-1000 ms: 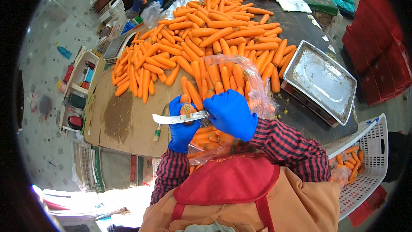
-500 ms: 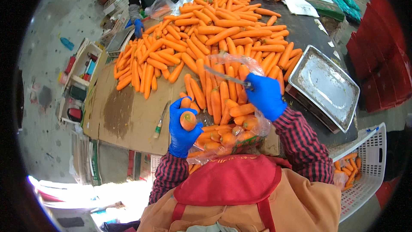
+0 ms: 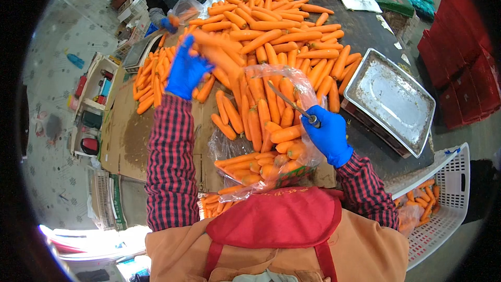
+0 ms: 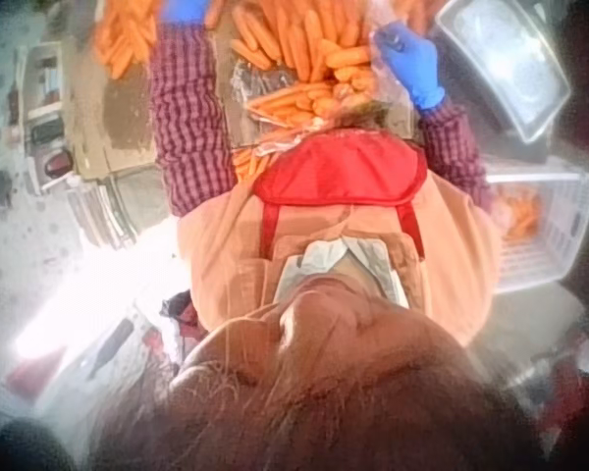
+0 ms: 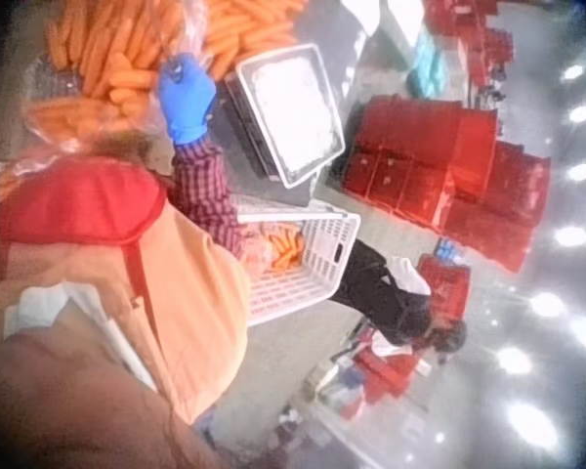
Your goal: The person trims the ends of carrots using a small knife and places them into a plastic bag. They repeatedly pick up carrots from a large pile on the table, cut off the tips, and add them to the bag. Other workers are visible in the background performing similar tasks.
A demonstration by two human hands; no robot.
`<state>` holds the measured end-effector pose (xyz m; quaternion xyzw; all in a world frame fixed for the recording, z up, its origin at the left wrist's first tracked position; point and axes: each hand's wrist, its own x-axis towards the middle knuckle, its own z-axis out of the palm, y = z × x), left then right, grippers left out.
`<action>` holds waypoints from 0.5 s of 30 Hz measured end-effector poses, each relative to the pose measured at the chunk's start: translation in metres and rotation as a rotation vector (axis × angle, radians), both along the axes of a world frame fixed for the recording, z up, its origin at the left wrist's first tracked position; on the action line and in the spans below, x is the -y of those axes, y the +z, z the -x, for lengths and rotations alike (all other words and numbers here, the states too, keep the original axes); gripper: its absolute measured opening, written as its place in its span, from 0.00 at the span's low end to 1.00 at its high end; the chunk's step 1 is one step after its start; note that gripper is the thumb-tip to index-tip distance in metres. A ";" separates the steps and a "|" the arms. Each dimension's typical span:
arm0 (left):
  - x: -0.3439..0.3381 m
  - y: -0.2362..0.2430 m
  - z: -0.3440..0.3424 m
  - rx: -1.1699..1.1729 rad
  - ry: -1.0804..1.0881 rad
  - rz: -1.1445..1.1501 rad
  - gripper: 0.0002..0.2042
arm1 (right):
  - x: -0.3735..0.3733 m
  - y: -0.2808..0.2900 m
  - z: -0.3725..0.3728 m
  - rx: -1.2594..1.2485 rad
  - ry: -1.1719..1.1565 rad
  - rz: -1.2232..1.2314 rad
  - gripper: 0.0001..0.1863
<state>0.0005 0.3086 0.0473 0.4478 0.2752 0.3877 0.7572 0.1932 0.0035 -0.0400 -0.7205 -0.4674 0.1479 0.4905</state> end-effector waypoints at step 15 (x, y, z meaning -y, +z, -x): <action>-0.004 -0.232 0.089 -1.635 0.090 -0.507 0.29 | -0.015 -0.020 0.025 -0.055 0.134 0.020 0.05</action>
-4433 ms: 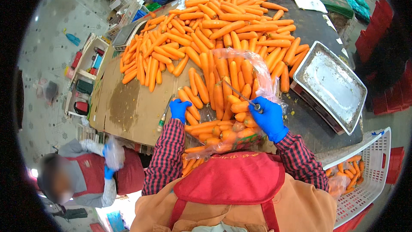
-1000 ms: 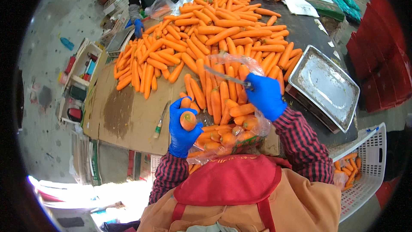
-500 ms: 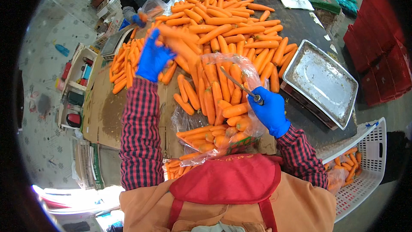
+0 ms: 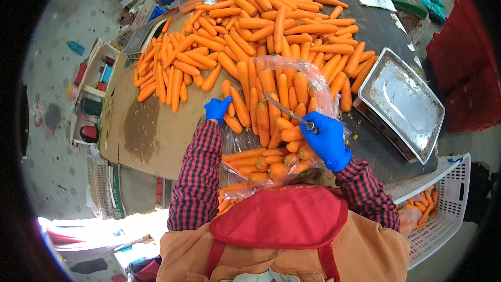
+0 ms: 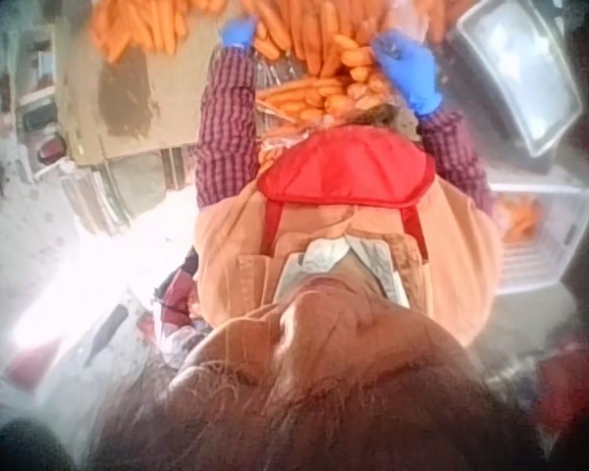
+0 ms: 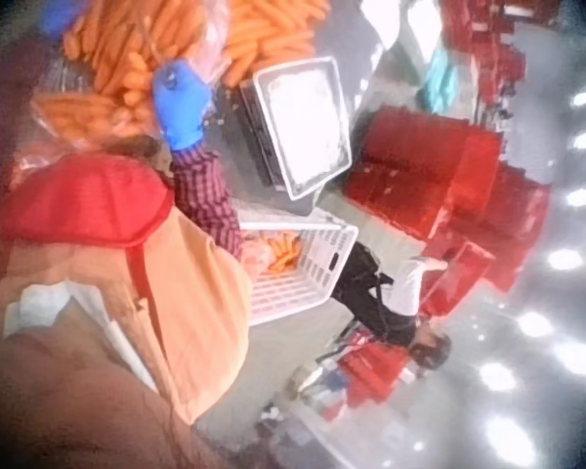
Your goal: The person trims the ends of carrots using a small knife and places them into a plastic bag. They repeatedly pick up carrots from a large pile on the table, cut off the tips, and add them to the bag. Other workers are visible in the background performing similar tasks.
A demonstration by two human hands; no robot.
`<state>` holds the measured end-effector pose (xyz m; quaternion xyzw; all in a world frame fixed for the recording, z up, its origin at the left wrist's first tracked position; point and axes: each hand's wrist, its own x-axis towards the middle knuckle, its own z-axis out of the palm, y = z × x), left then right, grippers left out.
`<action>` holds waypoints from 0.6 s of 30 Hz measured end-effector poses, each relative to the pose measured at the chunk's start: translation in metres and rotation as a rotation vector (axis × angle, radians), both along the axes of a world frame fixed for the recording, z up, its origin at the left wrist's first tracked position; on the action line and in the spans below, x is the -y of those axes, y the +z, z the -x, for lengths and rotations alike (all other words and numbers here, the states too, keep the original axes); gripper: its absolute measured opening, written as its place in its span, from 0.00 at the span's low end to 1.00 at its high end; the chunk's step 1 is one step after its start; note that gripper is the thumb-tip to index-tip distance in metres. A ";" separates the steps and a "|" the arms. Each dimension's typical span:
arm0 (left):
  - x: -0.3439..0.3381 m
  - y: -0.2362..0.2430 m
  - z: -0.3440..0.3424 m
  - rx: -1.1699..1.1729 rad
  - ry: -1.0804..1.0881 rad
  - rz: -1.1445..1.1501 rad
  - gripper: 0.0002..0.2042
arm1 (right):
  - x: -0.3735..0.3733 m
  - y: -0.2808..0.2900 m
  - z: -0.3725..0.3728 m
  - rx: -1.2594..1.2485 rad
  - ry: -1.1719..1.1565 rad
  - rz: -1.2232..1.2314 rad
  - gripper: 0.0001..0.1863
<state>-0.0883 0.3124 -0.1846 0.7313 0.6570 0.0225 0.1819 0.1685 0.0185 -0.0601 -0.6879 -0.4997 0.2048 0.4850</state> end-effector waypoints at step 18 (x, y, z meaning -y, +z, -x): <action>0.065 0.041 0.036 1.346 0.452 0.640 0.17 | 0.005 -0.008 0.009 -0.016 0.007 -0.023 0.05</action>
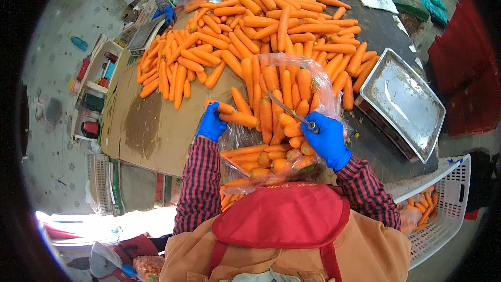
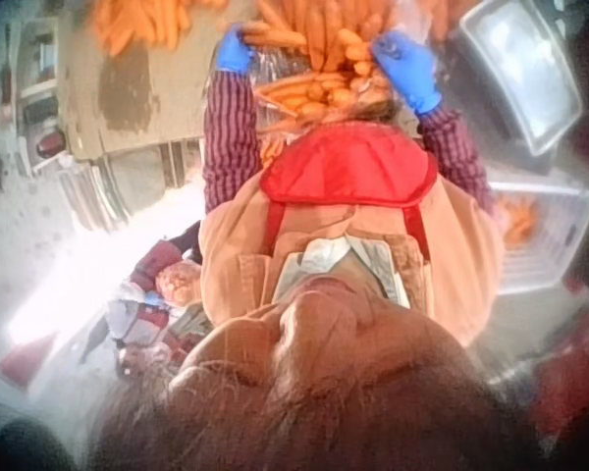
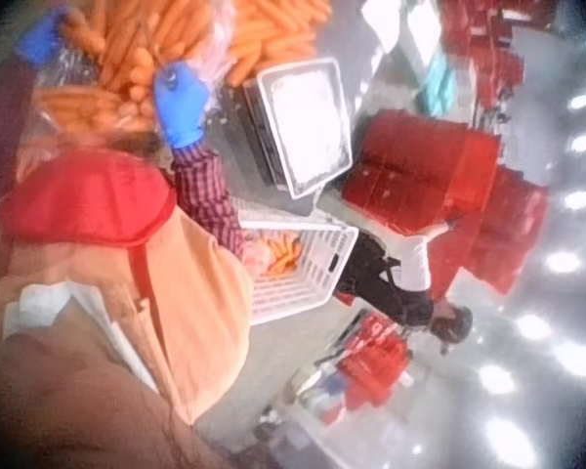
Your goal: The person trims the ends of carrots using a small knife and places them into a plastic bag. They repeatedly pick up carrots from a large pile on the table, cut off the tips, and add them to the bag. Other workers are visible in the background performing similar tasks.
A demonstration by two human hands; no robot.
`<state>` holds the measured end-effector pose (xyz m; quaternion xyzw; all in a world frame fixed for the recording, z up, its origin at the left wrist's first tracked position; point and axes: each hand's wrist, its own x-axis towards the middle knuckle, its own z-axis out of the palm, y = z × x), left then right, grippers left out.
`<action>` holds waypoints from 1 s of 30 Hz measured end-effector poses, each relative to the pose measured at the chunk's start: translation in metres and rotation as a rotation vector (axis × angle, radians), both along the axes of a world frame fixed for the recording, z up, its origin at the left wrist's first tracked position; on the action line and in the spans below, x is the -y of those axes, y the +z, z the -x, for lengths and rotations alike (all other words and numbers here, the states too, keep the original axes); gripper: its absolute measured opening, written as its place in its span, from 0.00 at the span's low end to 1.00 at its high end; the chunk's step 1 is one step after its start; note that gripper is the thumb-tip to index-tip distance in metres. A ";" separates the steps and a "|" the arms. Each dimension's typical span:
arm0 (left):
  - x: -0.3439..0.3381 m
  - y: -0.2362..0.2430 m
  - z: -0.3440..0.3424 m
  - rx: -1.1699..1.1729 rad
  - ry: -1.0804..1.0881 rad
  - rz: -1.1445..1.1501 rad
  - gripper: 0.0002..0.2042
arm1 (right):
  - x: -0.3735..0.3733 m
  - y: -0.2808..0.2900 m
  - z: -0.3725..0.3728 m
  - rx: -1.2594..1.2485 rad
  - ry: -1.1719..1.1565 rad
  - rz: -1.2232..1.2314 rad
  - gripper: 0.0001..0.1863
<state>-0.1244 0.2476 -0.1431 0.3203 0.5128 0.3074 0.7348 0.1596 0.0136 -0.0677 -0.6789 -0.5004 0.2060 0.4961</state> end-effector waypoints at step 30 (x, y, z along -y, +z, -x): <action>0.118 0.110 -0.051 0.243 0.000 -0.597 0.20 | 0.012 0.060 0.025 -0.897 0.271 0.202 0.23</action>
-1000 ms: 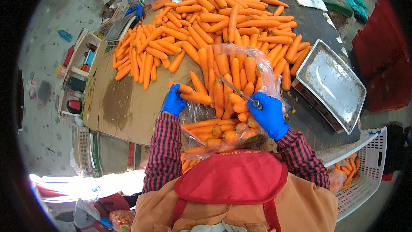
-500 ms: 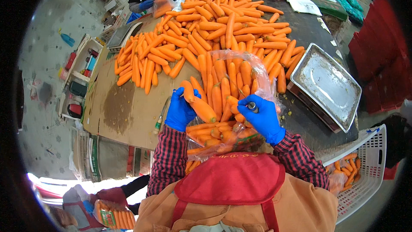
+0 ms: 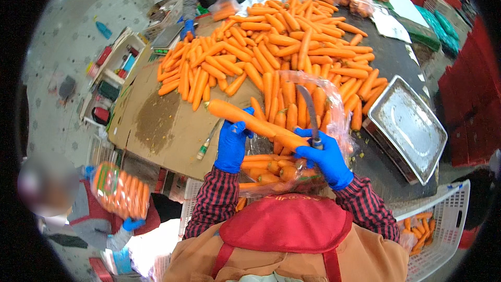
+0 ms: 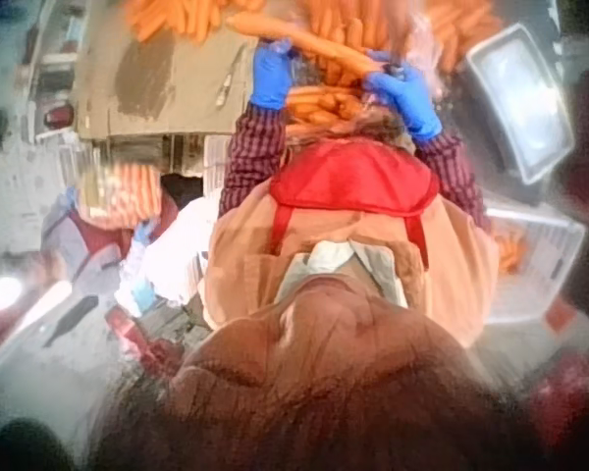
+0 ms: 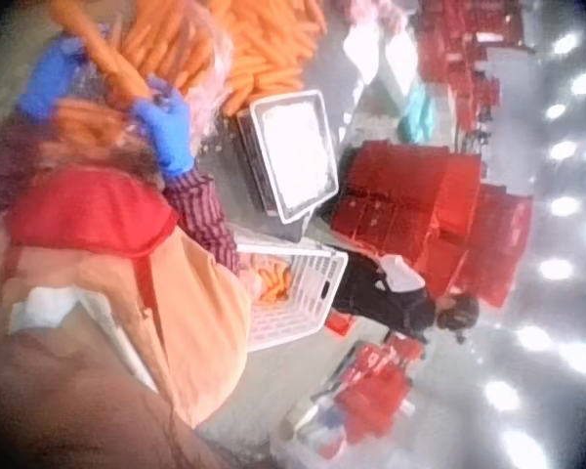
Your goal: The person trims the ends of carrots using a small knife and places them into a plastic bag. They repeatedly pick up carrots from a large pile on the table, cut off the tips, and add them to the bag. Other workers are visible in the background performing similar tasks.
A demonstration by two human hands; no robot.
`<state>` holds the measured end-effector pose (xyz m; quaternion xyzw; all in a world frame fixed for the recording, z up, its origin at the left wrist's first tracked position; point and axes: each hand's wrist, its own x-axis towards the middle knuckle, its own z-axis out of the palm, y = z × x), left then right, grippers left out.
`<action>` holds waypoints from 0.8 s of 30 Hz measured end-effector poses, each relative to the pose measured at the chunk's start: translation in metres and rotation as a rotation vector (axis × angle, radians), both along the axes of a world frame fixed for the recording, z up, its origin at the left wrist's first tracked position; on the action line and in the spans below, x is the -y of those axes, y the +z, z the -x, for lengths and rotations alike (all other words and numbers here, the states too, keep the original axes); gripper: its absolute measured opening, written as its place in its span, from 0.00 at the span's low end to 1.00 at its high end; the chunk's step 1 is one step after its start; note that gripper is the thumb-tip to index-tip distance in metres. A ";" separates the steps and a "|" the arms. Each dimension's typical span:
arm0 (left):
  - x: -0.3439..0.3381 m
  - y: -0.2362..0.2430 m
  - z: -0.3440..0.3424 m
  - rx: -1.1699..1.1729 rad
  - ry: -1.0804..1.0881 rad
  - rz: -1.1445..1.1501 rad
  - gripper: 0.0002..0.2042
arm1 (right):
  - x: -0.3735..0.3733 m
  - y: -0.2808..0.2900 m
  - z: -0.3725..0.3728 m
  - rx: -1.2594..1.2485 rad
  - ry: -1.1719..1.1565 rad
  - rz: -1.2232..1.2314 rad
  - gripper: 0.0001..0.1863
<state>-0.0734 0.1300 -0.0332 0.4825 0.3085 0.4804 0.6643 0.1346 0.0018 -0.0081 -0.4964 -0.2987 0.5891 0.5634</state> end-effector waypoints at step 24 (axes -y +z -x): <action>0.036 -0.008 0.061 0.682 -0.001 0.516 0.17 | -0.003 -0.006 -0.001 0.235 0.105 0.026 0.20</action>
